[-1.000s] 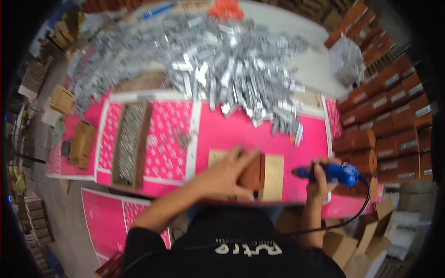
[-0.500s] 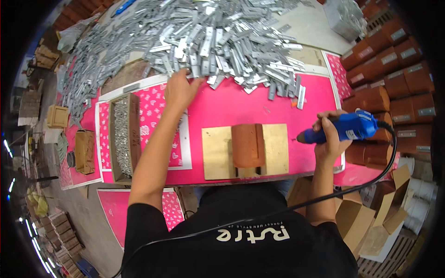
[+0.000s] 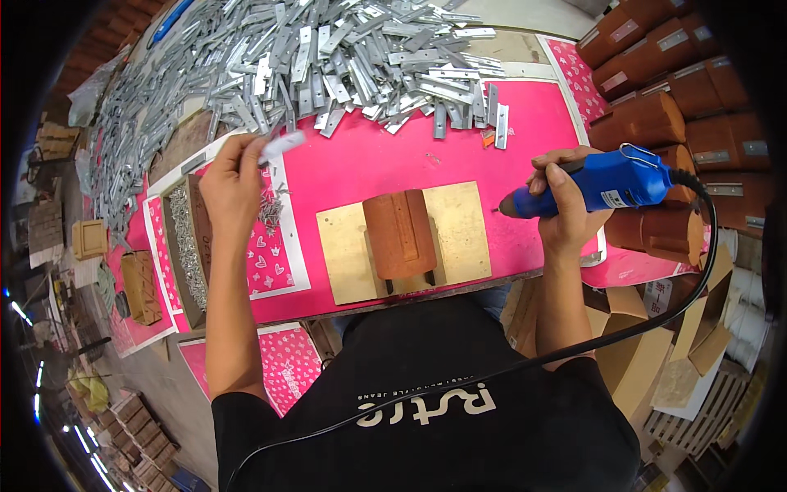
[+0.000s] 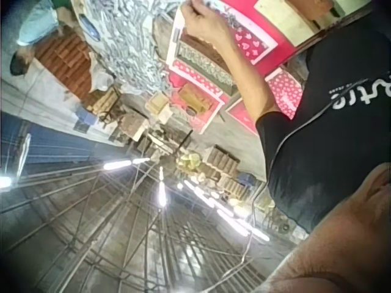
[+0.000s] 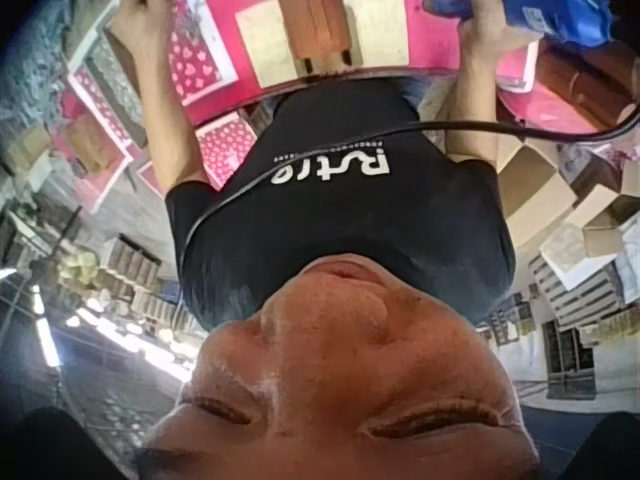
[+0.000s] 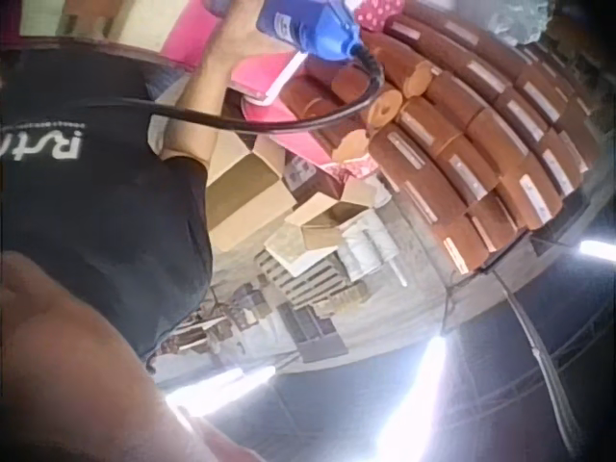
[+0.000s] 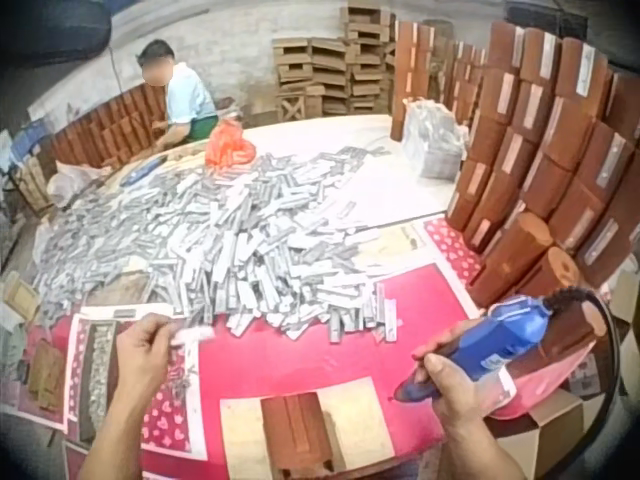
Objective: The recorder is assembling metal brackets onto curved wooden blocks using an electric screwdriver.
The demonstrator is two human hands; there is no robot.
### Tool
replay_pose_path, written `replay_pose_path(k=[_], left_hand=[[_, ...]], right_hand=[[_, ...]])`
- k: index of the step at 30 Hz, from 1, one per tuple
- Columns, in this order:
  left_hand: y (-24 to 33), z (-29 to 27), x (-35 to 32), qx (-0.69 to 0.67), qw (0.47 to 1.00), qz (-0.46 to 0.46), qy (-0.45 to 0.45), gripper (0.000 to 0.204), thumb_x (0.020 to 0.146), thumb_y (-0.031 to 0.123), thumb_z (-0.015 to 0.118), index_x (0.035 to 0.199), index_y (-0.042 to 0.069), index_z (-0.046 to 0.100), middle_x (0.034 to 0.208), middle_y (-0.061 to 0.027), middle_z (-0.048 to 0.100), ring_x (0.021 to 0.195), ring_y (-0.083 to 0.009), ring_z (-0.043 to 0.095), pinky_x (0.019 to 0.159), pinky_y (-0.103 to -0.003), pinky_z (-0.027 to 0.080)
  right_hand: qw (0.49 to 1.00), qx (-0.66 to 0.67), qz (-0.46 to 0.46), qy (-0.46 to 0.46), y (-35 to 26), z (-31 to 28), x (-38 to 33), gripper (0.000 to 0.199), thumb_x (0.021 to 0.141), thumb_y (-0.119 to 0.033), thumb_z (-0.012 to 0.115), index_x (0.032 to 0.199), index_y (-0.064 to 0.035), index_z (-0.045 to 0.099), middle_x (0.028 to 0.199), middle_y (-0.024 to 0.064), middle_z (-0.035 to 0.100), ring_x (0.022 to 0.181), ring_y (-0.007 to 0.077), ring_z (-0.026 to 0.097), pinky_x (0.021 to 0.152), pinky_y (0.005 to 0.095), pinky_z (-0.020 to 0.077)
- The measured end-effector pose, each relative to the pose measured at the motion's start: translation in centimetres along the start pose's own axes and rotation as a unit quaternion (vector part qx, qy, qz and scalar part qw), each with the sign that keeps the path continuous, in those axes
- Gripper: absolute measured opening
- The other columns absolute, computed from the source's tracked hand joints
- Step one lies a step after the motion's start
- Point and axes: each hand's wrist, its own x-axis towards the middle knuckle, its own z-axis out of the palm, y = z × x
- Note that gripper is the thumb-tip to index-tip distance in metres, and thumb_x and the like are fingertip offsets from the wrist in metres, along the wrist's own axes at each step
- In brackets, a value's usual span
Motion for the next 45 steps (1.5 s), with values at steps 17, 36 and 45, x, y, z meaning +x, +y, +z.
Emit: replay_pose_path(k=[17, 36, 45], left_hand=[[4.7, 2.8, -2.8, -0.316, 0.816, -0.183, -0.448, 0.024, 0.081, -0.003, 0.065, 0.105, 0.0, 0.064, 0.087, -0.0063, 0.066, 0.072, -0.0119, 0.062, 0.064, -0.025, 0.052], [6.4, 8.4, 2.0, -0.067, 0.871, -0.124, -0.471, 0.023, 0.084, 0.022, 0.071, 0.094, 0.001, 0.066, 0.077, -0.003, 0.062, 0.068, -0.0101, 0.053, 0.058, -0.026, 0.043], [6.8, 7.6, 0.8, -0.012, 0.905, -0.049, -0.422, 0.024, 0.085, 0.015, 0.07, 0.101, -0.003, 0.066, 0.083, -0.0064, 0.064, 0.076, -0.0121, 0.057, 0.068, -0.027, 0.044]], right_hand=[[0.995, -0.037, 0.05, 0.072, -0.6, -0.7, -1.5, 0.026, 0.079, 0.0, 0.062, 0.1, -0.0041, 0.047, 0.082, 0.0156, 0.062, 0.061, 0.0179, 0.056, 0.06, 0.0309, 0.0488], [0.999, -0.018, -0.033, 0.015, -0.1, 0.7, -0.7, 0.025, 0.078, 0.002, 0.064, 0.098, 0.003, 0.049, 0.08, 0.019, 0.064, 0.058, 0.0177, 0.059, 0.057, 0.0291, 0.0509], [0.999, -0.04, -0.034, -0.001, -0.4, 0.6, -1.3, 0.019, 0.078, 0.001, 0.066, 0.091, 0.0046, 0.053, 0.077, 0.0181, 0.064, 0.054, 0.0161, 0.059, 0.054, 0.0271, 0.0501]])
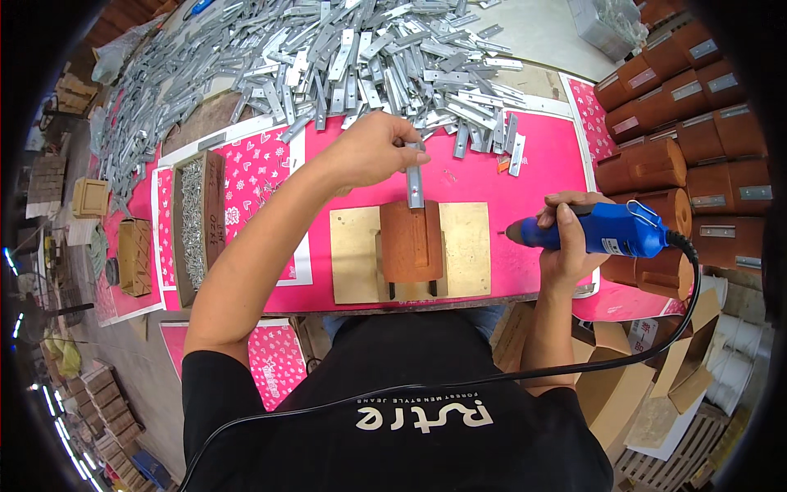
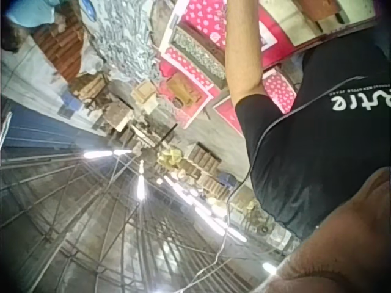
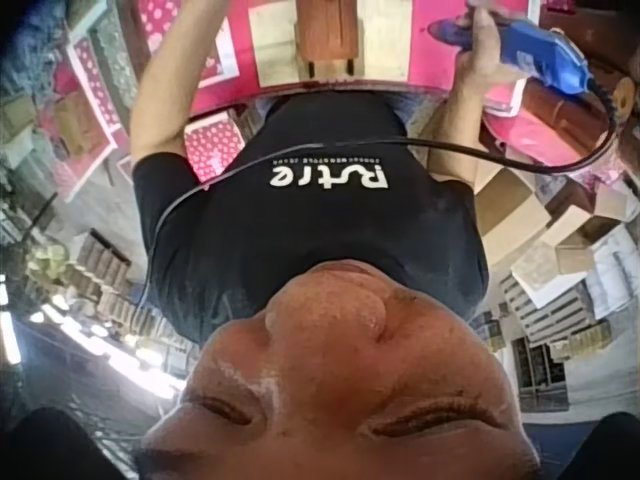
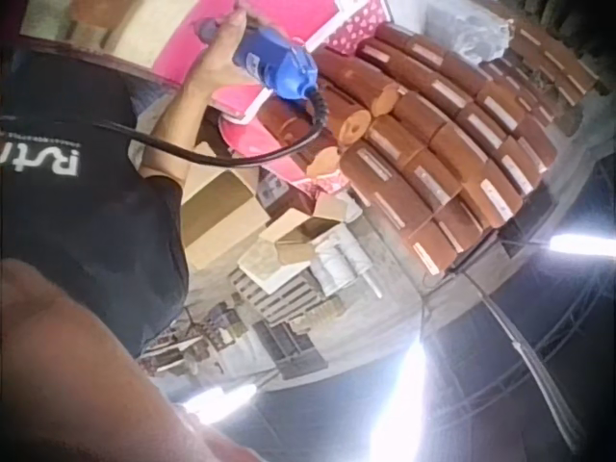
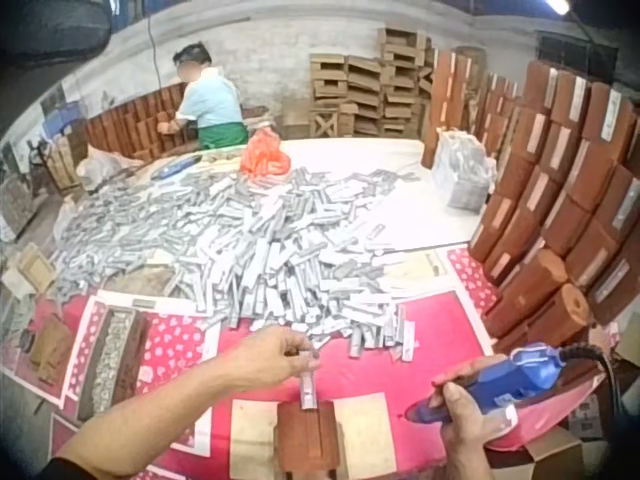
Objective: The recorder is assembling metal brackets onto curved wooden blocks using an electric screwdriver.
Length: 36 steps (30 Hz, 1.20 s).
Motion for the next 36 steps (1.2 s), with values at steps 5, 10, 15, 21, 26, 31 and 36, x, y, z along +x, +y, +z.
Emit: replay_pose_path(k=[5, 10, 15, 21, 26, 31, 36], left_hand=[[-1.1, 1.0, -0.2, -0.009, 0.999, 0.039, 0.002, 0.024, 0.085, 0.016, 0.07, 0.099, -0.003, 0.066, 0.083, -0.0055, 0.064, 0.074, -0.0108, 0.055, 0.066, -0.027, 0.043], [-0.1, 0.8, 0.3, 0.103, 0.993, 0.062, -0.017, 0.026, 0.083, 0.02, 0.072, 0.098, -0.001, 0.067, 0.079, -0.0065, 0.062, 0.071, -0.0125, 0.053, 0.066, -0.029, 0.044], [-0.5, 2.1, -3.7, 0.24, 0.957, 0.152, -0.049, 0.04, 0.081, 0.034, 0.071, 0.106, 0.004, 0.068, 0.114, -0.0216, 0.057, 0.109, -0.036, 0.051, 0.093, -0.043, 0.043], [-3.4, 3.1, -7.8, 0.272, 0.915, 0.225, 0.195, 0.053, 0.084, 0.035, 0.068, 0.126, 0.006, 0.057, 0.116, -0.0237, 0.057, 0.108, -0.0366, 0.053, 0.091, -0.045, 0.044], [-13.3, -4.4, -8.3, 0.214, 0.879, 0.03, 0.425, 0.029, 0.083, 0.02, 0.068, 0.105, 0.002, 0.066, 0.09, -0.0146, 0.065, 0.085, -0.0289, 0.062, 0.075, -0.041, 0.049], [-15.9, -6.5, -6.8, 0.287, 0.85, -0.025, 0.441, 0.021, 0.078, 0.019, 0.065, 0.087, 0.0, 0.066, 0.086, -0.0192, 0.062, 0.089, -0.0358, 0.059, 0.078, -0.047, 0.048], [-14.1, -5.2, -5.9, 0.339, 0.857, -0.056, 0.383, 0.023, 0.077, 0.016, 0.061, 0.09, -0.003, 0.065, 0.099, -0.0214, 0.06, 0.095, -0.0378, 0.058, 0.079, -0.046, 0.051]], right_hand=[[1.0, 0.002, 0.004, -0.012, 0.0, -0.2, 0.0, 0.021, 0.078, 0.002, 0.065, 0.094, 0.0043, 0.052, 0.078, 0.0185, 0.065, 0.055, 0.016, 0.059, 0.054, 0.0273, 0.0502], [1.0, 0.012, -0.015, -0.02, -0.1, 0.2, -0.2, 0.027, 0.079, 0.004, 0.064, 0.1, 0.0033, 0.048, 0.081, 0.0197, 0.064, 0.058, 0.0166, 0.06, 0.056, 0.0283, 0.0508], [0.999, -0.027, -0.005, -0.021, -0.2, 0.0, -1.1, 0.026, 0.079, 0.001, 0.065, 0.099, 0.0044, 0.049, 0.08, 0.0187, 0.064, 0.059, 0.0166, 0.06, 0.058, 0.0279, 0.051], [0.999, -0.037, -0.019, -0.016, -0.3, -0.6, -0.9, 0.025, 0.08, -0.002, 0.062, 0.099, 0.0019, 0.047, 0.082, 0.0193, 0.063, 0.061, 0.0181, 0.059, 0.06, 0.0293, 0.0511], [0.998, -0.019, -0.036, -0.043, 0.3, -0.1, -0.6, 0.024, 0.08, 0.002, 0.06, 0.1, 0.0017, 0.046, 0.083, 0.0219, 0.062, 0.06, 0.0186, 0.057, 0.059, 0.0296, 0.0506], [0.999, -0.029, -0.005, -0.041, -0.3, 1.0, -0.6, 0.024, 0.08, -0.001, 0.062, 0.1, 0.001, 0.048, 0.083, 0.018, 0.062, 0.061, 0.0173, 0.057, 0.059, 0.0283, 0.0495], [0.998, -0.053, 0.004, -0.021, -0.3, 0.7, -1.3, 0.022, 0.08, -0.004, 0.063, 0.097, 0.0006, 0.049, 0.082, 0.0152, 0.061, 0.06, 0.0158, 0.055, 0.06, 0.0274, 0.0483]])
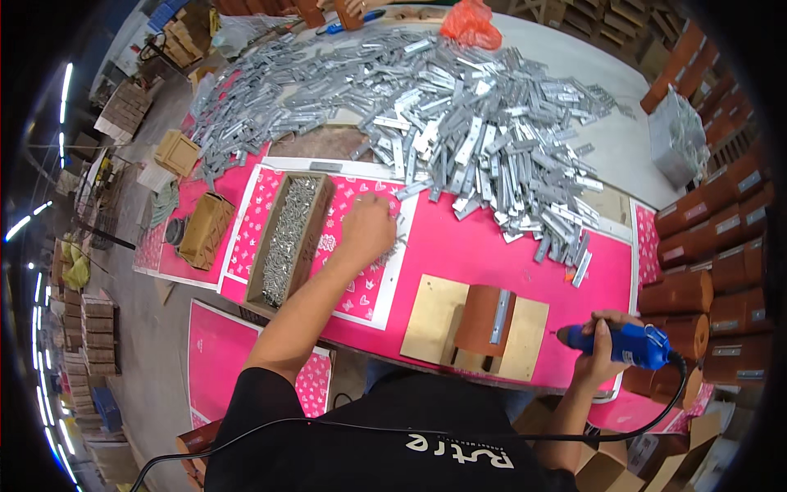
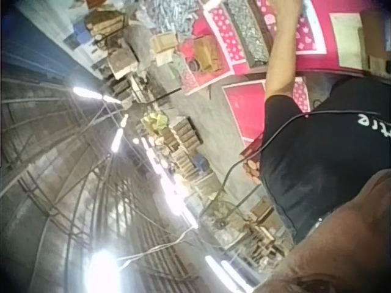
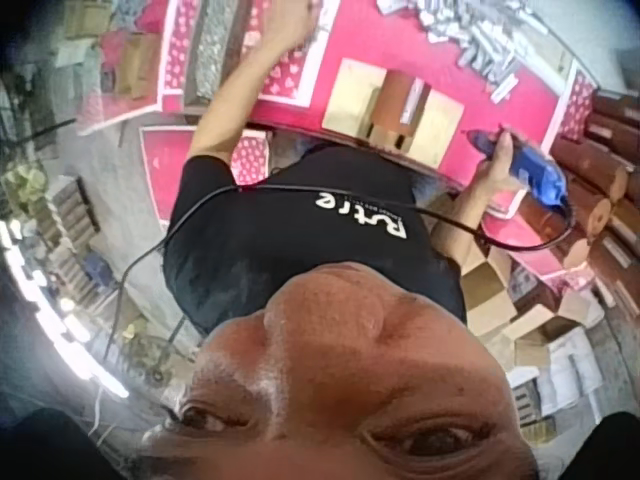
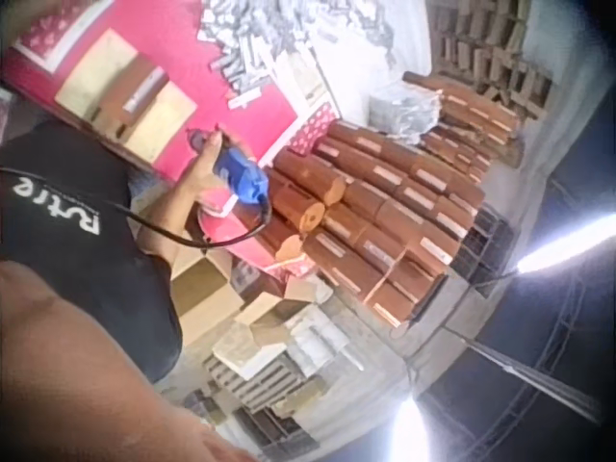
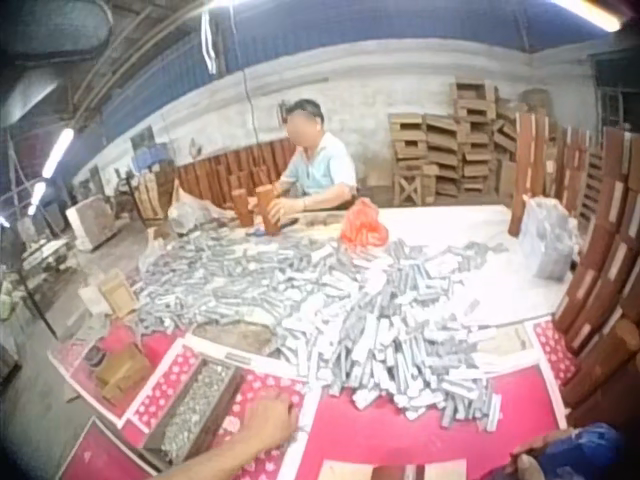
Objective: The recorder is assembling metal brackets onto curved wooden blocks using an electric screwdriver.
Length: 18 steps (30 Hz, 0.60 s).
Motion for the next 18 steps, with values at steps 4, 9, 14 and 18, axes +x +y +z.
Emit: replay_pose_path(k=[4, 9, 14, 18], left_hand=[[0.8, 0.2, -0.3, 0.022, 0.999, 0.042, 0.02, 0.017, 0.077, 0.015, 0.06, 0.084, 0.0, 0.064, 0.091, -0.0196, 0.06, 0.087, -0.0362, 0.06, 0.073, -0.046, 0.052], [1.3, 0.8, 0.1, 0.066, 0.996, 0.056, 0.014, 0.017, 0.077, 0.01, 0.058, 0.088, -0.003, 0.062, 0.093, -0.0193, 0.06, 0.089, -0.0333, 0.061, 0.07, -0.042, 0.054], [1.2, 1.1, 0.2, 0.065, 0.996, 0.058, 0.002, 0.02, 0.077, 0.009, 0.057, 0.093, -0.003, 0.059, 0.093, -0.0181, 0.061, 0.089, -0.0332, 0.062, 0.07, -0.042, 0.054], [0.6, 0.5, -0.6, 0.004, 0.998, 0.045, 0.05, 0.013, 0.076, 0.007, 0.055, 0.087, 0.0, 0.058, 0.085, -0.0177, 0.06, 0.085, -0.0359, 0.061, 0.07, -0.047, 0.051]], right_hand=[[1.0, 0.003, -0.002, 0.003, 0.1, 0.0, 0.2, 0.022, 0.08, -0.002, 0.062, 0.096, 0.0009, 0.049, 0.081, 0.0152, 0.061, 0.059, 0.0153, 0.055, 0.059, 0.0274, 0.0484], [1.0, 0.014, -0.005, -0.006, 0.3, 0.3, 0.6, 0.023, 0.079, -0.001, 0.066, 0.096, 0.0031, 0.051, 0.08, 0.0162, 0.063, 0.059, 0.0152, 0.058, 0.057, 0.0261, 0.05], [0.999, -0.036, 0.001, -0.026, 0.2, 0.7, -0.1, 0.026, 0.077, -0.001, 0.066, 0.097, 0.0014, 0.05, 0.08, 0.0152, 0.063, 0.059, 0.0157, 0.058, 0.059, 0.0273, 0.0495], [0.999, -0.046, -0.016, -0.021, -0.2, 0.3, -0.6, 0.025, 0.078, -0.002, 0.067, 0.096, 0.0013, 0.05, 0.08, 0.0153, 0.063, 0.059, 0.0159, 0.058, 0.058, 0.0275, 0.0506]])
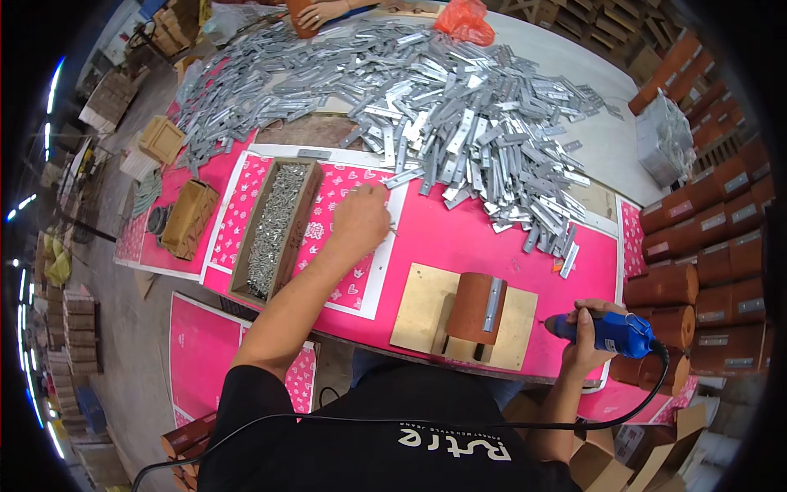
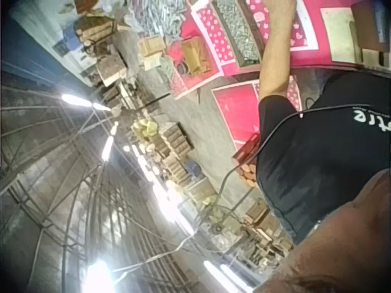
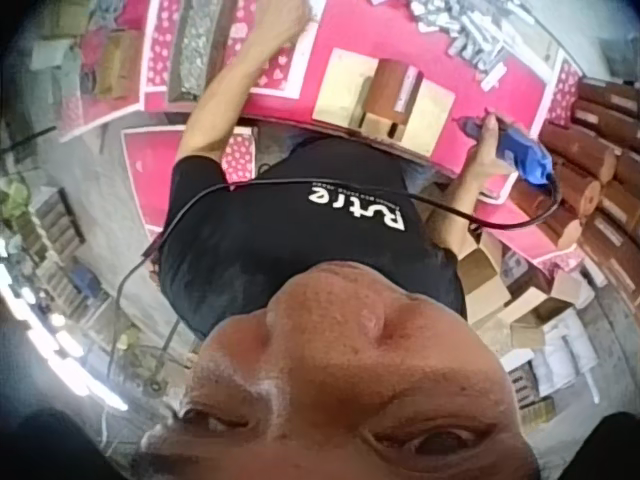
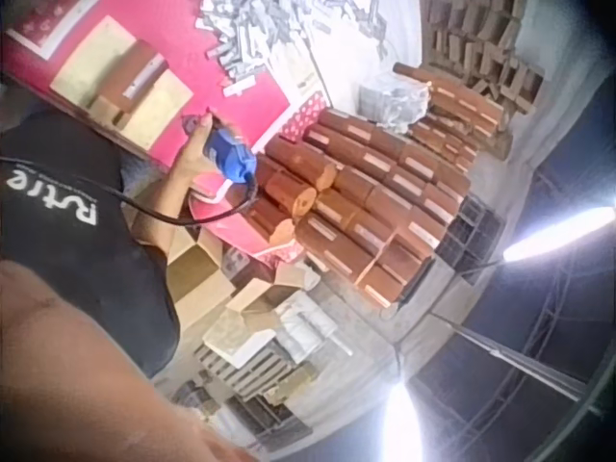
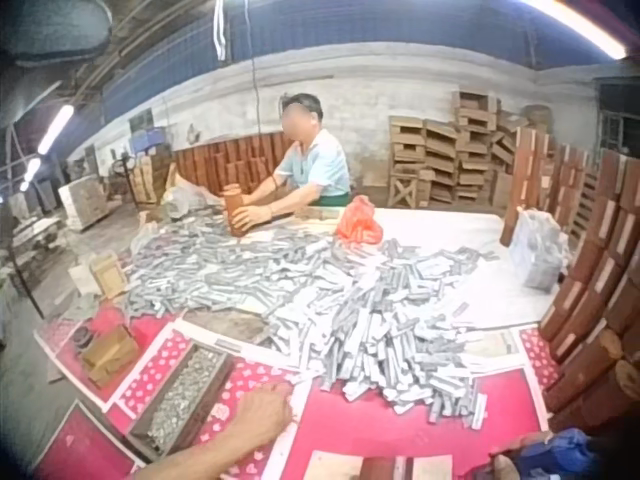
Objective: The recorder is assembling metal brackets onto curved wooden blocks using an electric screwdriver.
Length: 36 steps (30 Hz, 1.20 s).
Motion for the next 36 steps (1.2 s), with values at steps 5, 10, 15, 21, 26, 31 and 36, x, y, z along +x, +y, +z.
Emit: replay_pose_path(k=[5, 10, 15, 21, 26, 31, 36], left_hand=[[-0.2, -3.2, -1.7, -0.037, 0.999, 0.033, 0.019, 0.009, 0.08, 0.012, 0.059, 0.084, 0.004, 0.058, 0.082, -0.0146, 0.06, 0.079, -0.0342, 0.06, 0.068, -0.045, 0.048], [1.1, -3.8, -2.7, -0.007, 0.999, 0.044, 0.009, 0.007, 0.082, 0.013, 0.06, 0.085, 0.006, 0.06, 0.08, -0.0127, 0.061, 0.077, -0.0333, 0.061, 0.065, -0.044, 0.048], [2.4, -4.0, -3.4, -0.07, 0.994, 0.066, 0.048, 0.007, 0.081, 0.013, 0.062, 0.083, 0.007, 0.059, 0.079, -0.0114, 0.06, 0.077, -0.0311, 0.061, 0.063, -0.042, 0.049], [10.8, -5.3, -6.4, -0.32, 0.923, 0.21, 0.047, 0.013, 0.074, 0.0, 0.068, 0.083, 0.004, 0.06, 0.079, -0.0101, 0.061, 0.067, -0.026, 0.059, 0.056, -0.035, 0.046], [12.9, -4.7, -6.6, -0.375, 0.898, 0.228, 0.03, 0.015, 0.072, -0.003, 0.068, 0.083, 0.002, 0.06, 0.08, -0.0109, 0.061, 0.067, -0.026, 0.06, 0.056, -0.033, 0.046], [13.0, -4.7, -6.6, -0.385, 0.899, 0.21, 0.019, 0.014, 0.072, -0.004, 0.067, 0.083, 0.002, 0.06, 0.079, -0.0096, 0.062, 0.063, -0.0211, 0.058, 0.053, -0.031, 0.045], [13.4, -4.6, -6.4, -0.381, 0.9, 0.213, 0.011, 0.014, 0.072, -0.004, 0.067, 0.082, 0.002, 0.06, 0.079, -0.0087, 0.061, 0.062, -0.0198, 0.057, 0.052, -0.03, 0.044]], right_hand=[[0.998, 0.034, 0.029, 0.051, -0.4, -0.2, 0.7, 0.024, 0.079, -0.002, 0.063, 0.099, -0.0001, 0.049, 0.082, 0.0162, 0.062, 0.059, 0.0185, 0.056, 0.058, 0.0309, 0.0495], [0.983, 0.173, -0.062, -0.02, -4.3, 0.1, 4.1, 0.023, 0.081, -0.007, 0.056, 0.101, -0.0007, 0.048, 0.084, 0.0201, 0.061, 0.059, 0.0208, 0.055, 0.061, 0.0346, 0.0494], [0.959, 0.27, -0.055, -0.062, -5.7, 1.8, 5.6, 0.025, 0.082, -0.012, 0.054, 0.104, -0.0014, 0.048, 0.087, 0.0193, 0.061, 0.059, 0.0213, 0.056, 0.063, 0.0381, 0.049], [0.915, 0.397, 0.034, -0.066, -6.3, 3.7, 6.0, 0.025, 0.083, -0.017, 0.053, 0.104, -0.0045, 0.052, 0.087, 0.0164, 0.063, 0.059, 0.0206, 0.056, 0.063, 0.0392, 0.0479], [0.9, 0.422, 0.052, -0.091, -6.1, 4.3, 6.2, 0.022, 0.083, -0.016, 0.053, 0.102, -0.0046, 0.054, 0.087, 0.0163, 0.063, 0.06, 0.0209, 0.057, 0.064, 0.0392, 0.0481], [0.91, 0.391, 0.037, -0.13, -6.1, 4.6, 6.1, 0.024, 0.084, -0.018, 0.055, 0.103, -0.0038, 0.054, 0.09, 0.0131, 0.061, 0.062, 0.0161, 0.053, 0.065, 0.0354, 0.0451], [0.916, 0.379, 0.023, -0.129, -6.3, 4.6, 6.0, 0.024, 0.085, -0.018, 0.054, 0.104, -0.0037, 0.054, 0.09, 0.0133, 0.06, 0.062, 0.016, 0.053, 0.065, 0.0355, 0.0451]])
